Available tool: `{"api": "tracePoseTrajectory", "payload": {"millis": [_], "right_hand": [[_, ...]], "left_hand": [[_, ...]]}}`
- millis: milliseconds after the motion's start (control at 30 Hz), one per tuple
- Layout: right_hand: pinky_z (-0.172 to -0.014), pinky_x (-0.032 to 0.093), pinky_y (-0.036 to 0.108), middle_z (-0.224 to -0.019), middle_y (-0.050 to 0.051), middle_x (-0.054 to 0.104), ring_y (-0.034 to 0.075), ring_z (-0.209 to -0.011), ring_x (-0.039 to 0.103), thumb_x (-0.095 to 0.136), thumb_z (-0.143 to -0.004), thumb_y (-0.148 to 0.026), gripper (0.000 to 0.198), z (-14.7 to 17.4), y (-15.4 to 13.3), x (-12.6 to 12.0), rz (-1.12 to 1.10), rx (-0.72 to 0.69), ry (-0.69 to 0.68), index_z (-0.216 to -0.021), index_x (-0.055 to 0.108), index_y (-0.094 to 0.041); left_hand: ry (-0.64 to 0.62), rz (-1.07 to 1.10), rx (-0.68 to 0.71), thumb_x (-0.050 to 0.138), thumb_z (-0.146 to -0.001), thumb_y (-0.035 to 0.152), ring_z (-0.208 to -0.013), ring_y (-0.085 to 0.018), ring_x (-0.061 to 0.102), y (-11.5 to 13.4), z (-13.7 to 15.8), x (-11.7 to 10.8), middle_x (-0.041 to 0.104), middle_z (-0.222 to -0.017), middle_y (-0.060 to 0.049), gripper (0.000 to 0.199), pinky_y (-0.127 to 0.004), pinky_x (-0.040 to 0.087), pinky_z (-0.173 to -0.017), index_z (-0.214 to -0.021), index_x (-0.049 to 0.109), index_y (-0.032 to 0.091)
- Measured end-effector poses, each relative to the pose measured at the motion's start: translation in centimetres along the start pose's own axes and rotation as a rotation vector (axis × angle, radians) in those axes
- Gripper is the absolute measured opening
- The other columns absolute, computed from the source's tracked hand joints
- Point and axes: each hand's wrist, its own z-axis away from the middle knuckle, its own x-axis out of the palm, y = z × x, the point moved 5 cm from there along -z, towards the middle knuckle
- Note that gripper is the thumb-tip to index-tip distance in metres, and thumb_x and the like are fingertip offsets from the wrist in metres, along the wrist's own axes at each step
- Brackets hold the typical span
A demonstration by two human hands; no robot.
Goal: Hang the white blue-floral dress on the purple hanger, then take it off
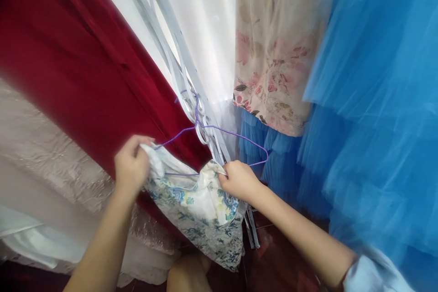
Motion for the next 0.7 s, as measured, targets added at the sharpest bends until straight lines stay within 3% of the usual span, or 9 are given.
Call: {"api": "tracePoseTrajectory", "payload": {"millis": [133, 267, 333, 400, 467, 533, 600, 700], "right_hand": [[-0.056, 0.026, 0.029, -0.065, 0.006, 0.066, 0.018, -0.061, 0.059, 0.051, -0.088, -0.023, 0.029, 0.4, 0.2, 0.2, -0.020, -0.016, 0.051, -0.060, 0.052, -0.020], [-0.061, 0.035, 0.028, -0.068, 0.004, 0.063, 0.017, -0.066, 0.060, 0.050, -0.089, -0.018, 0.029, 1.1, 0.5, -0.2, -0.188, -0.129, 0.121, -0.061, 0.054, -0.020], [-0.069, 0.044, 0.028, -0.080, 0.005, 0.066, 0.018, -0.076, 0.063, 0.048, -0.090, -0.015, 0.025, 2.2, 1.0, -1.2, -0.369, -0.219, 0.268, -0.070, 0.062, -0.020], [-0.081, 0.049, 0.032, -0.097, 0.009, 0.067, 0.022, -0.092, 0.065, 0.050, -0.089, -0.014, 0.021, 3.8, 2.5, -2.6, -0.477, -0.236, 0.520, -0.082, 0.069, -0.020], [-0.092, 0.050, 0.039, -0.111, 0.012, 0.063, 0.028, -0.110, 0.062, 0.054, -0.088, -0.016, 0.019, 5.7, 4.3, -4.0, -0.443, -0.173, 0.768, -0.089, 0.073, -0.022], [-0.102, 0.047, 0.046, -0.121, 0.015, 0.058, 0.033, -0.125, 0.054, 0.058, -0.087, -0.018, 0.018, 6.9, 5.9, -5.5, -0.341, -0.102, 0.915, -0.090, 0.074, -0.023], [-0.110, 0.041, 0.050, -0.127, 0.015, 0.057, 0.034, -0.135, 0.047, 0.057, -0.088, -0.019, 0.018, 7.0, 7.0, -7.1, -0.255, -0.062, 0.962, -0.089, 0.074, -0.022], [-0.113, 0.038, 0.048, -0.120, 0.014, 0.065, 0.033, -0.141, 0.042, 0.053, -0.091, -0.021, 0.018, 5.4, 8.2, -9.4, -0.200, -0.067, 0.880, -0.080, 0.069, -0.023]], "left_hand": [[-0.027, -0.067, 0.052, 0.043, -0.089, 0.012, -0.092, -0.019, 0.064, 2.0, 0.5, 3.2, 0.068, -0.096, -0.003, 0.022, -0.030, 0.048, -0.085, -0.094, 0.062, 0.022], [0.096, -0.044, 0.105, 0.054, -0.091, 0.023, -0.100, -0.021, 0.063, 2.4, 1.0, 3.2, 0.065, -0.109, -0.007, 0.017, -0.029, 0.051, -0.086, -0.106, 0.062, 0.020], [0.143, -0.015, 0.101, 0.061, -0.090, 0.029, -0.095, -0.020, 0.064, 2.1, 1.1, 2.8, 0.065, -0.107, -0.007, 0.020, -0.028, 0.054, -0.081, -0.108, 0.062, 0.020], [0.152, 0.006, 0.096, 0.064, -0.088, 0.032, -0.085, -0.018, 0.066, 1.8, 1.1, 2.6, 0.065, -0.098, -0.004, 0.021, -0.026, 0.055, -0.077, -0.106, 0.064, 0.020], [0.152, 0.017, 0.090, 0.066, -0.087, 0.032, -0.077, -0.016, 0.065, 1.5, 1.1, 2.7, 0.066, -0.087, -0.001, 0.017, -0.026, 0.055, -0.076, -0.098, 0.066, 0.020], [0.141, 0.023, 0.069, 0.067, -0.085, 0.033, -0.074, -0.015, 0.065, 1.3, 1.3, 3.2, 0.066, -0.080, 0.000, 0.014, -0.025, 0.054, -0.076, -0.088, 0.067, 0.020], [0.106, 0.030, 0.043, 0.067, -0.085, 0.033, -0.071, -0.015, 0.065, 1.1, 1.5, 3.8, 0.068, -0.076, 0.002, 0.014, -0.024, 0.052, -0.074, -0.082, 0.068, 0.020], [0.068, 0.033, 0.031, 0.066, -0.086, 0.032, -0.067, -0.014, 0.065, 1.0, 2.1, 4.5, 0.069, -0.072, 0.002, 0.015, -0.023, 0.049, -0.067, -0.079, 0.070, 0.020]]}}
